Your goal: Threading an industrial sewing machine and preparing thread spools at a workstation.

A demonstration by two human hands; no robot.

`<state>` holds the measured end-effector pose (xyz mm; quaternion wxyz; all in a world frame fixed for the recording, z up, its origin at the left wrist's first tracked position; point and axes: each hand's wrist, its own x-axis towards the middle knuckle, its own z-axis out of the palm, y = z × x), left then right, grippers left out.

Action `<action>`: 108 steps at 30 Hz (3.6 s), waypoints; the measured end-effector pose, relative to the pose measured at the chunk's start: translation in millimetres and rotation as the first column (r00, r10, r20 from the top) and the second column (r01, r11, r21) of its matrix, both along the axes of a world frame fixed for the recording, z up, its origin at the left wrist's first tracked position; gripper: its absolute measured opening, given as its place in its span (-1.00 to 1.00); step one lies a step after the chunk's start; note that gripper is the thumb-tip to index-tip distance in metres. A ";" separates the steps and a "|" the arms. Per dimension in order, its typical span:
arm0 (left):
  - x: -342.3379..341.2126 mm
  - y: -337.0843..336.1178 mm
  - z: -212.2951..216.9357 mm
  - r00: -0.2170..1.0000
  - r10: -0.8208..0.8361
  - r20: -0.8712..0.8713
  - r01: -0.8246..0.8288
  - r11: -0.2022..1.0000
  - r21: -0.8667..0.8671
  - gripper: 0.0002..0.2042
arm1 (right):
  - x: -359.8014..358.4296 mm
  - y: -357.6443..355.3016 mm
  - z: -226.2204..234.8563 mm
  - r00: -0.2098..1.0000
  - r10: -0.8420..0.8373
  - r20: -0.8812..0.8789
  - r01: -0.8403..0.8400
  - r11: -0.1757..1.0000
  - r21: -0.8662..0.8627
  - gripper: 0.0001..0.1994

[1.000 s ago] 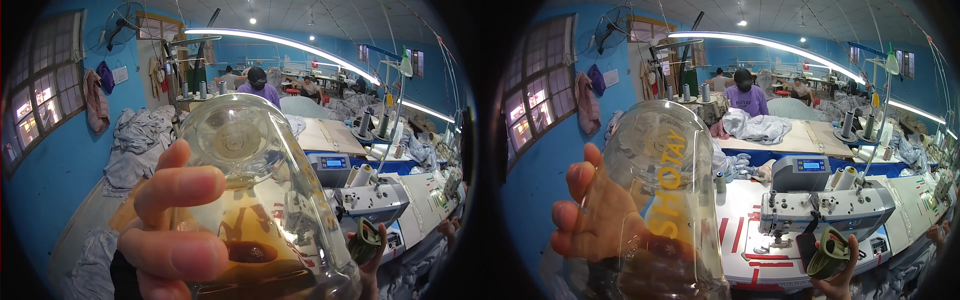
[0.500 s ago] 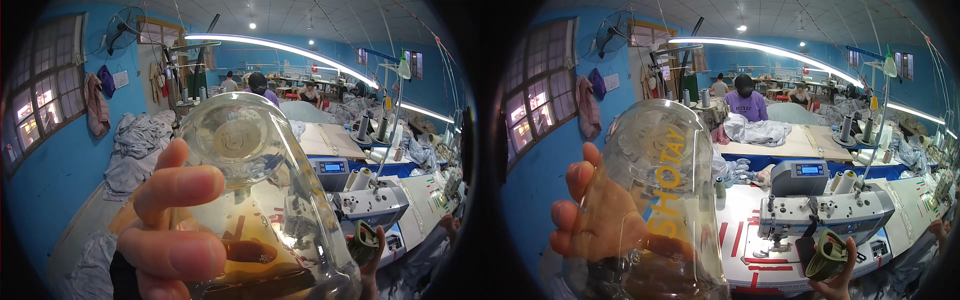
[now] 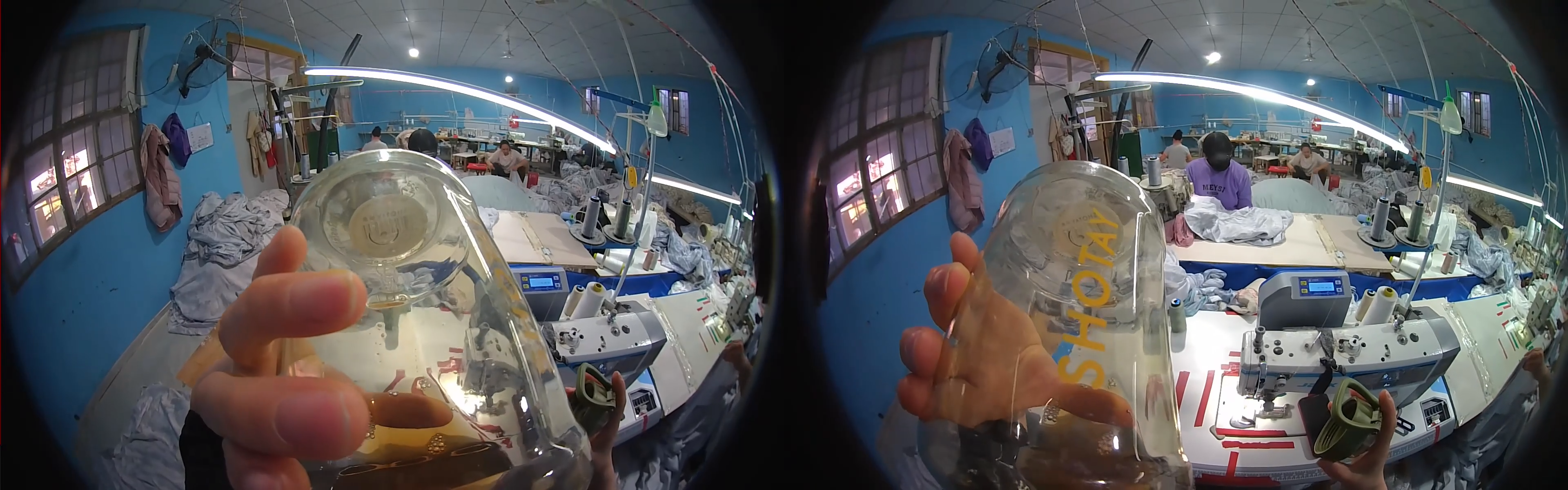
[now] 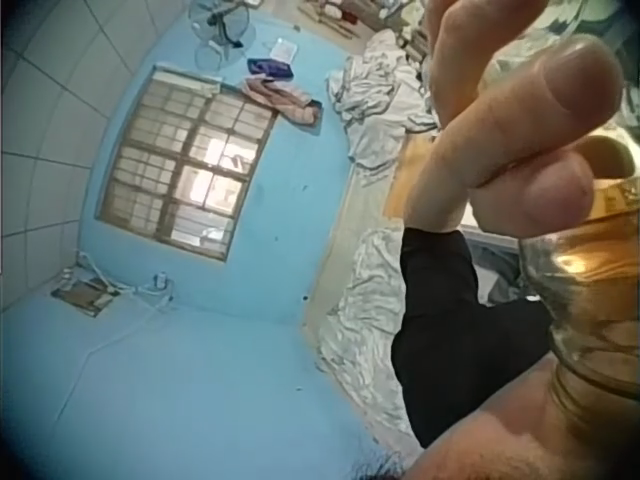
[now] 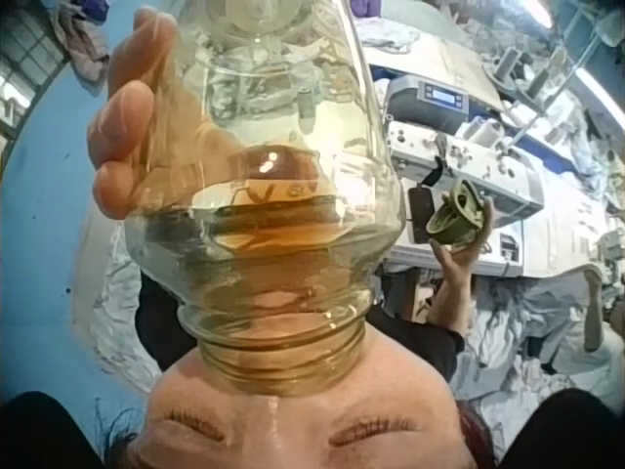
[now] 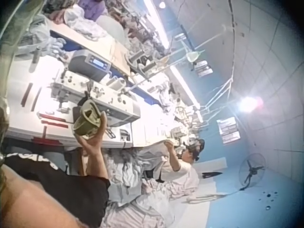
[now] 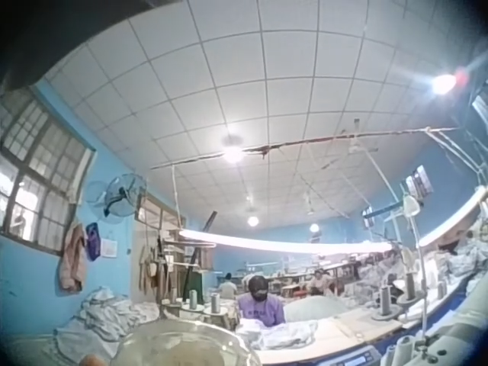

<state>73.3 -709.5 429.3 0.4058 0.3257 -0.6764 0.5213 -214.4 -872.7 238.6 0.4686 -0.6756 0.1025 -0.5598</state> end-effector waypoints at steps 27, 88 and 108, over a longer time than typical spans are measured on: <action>6.7 8.9 28.5 0.955 -0.106 0.276 0.102 0.994 0.029 0.22 | -12.8 -8.8 4.1 0.976 -0.076 -0.205 0.042 0.985 -0.167 0.04; -61.1 -64.2 -233.0 0.878 0.164 -0.449 0.432 0.130 0.893 -0.01 | -7.8 1.4 19.8 0.267 -0.094 -0.959 -0.188 0.971 -0.148 -0.09; -48.2 -72.8 -236.7 0.814 -0.045 -0.579 0.572 0.233 0.787 -0.11 | 0.1 -8.2 20.8 0.340 0.054 -0.939 -0.267 0.963 -0.041 -0.09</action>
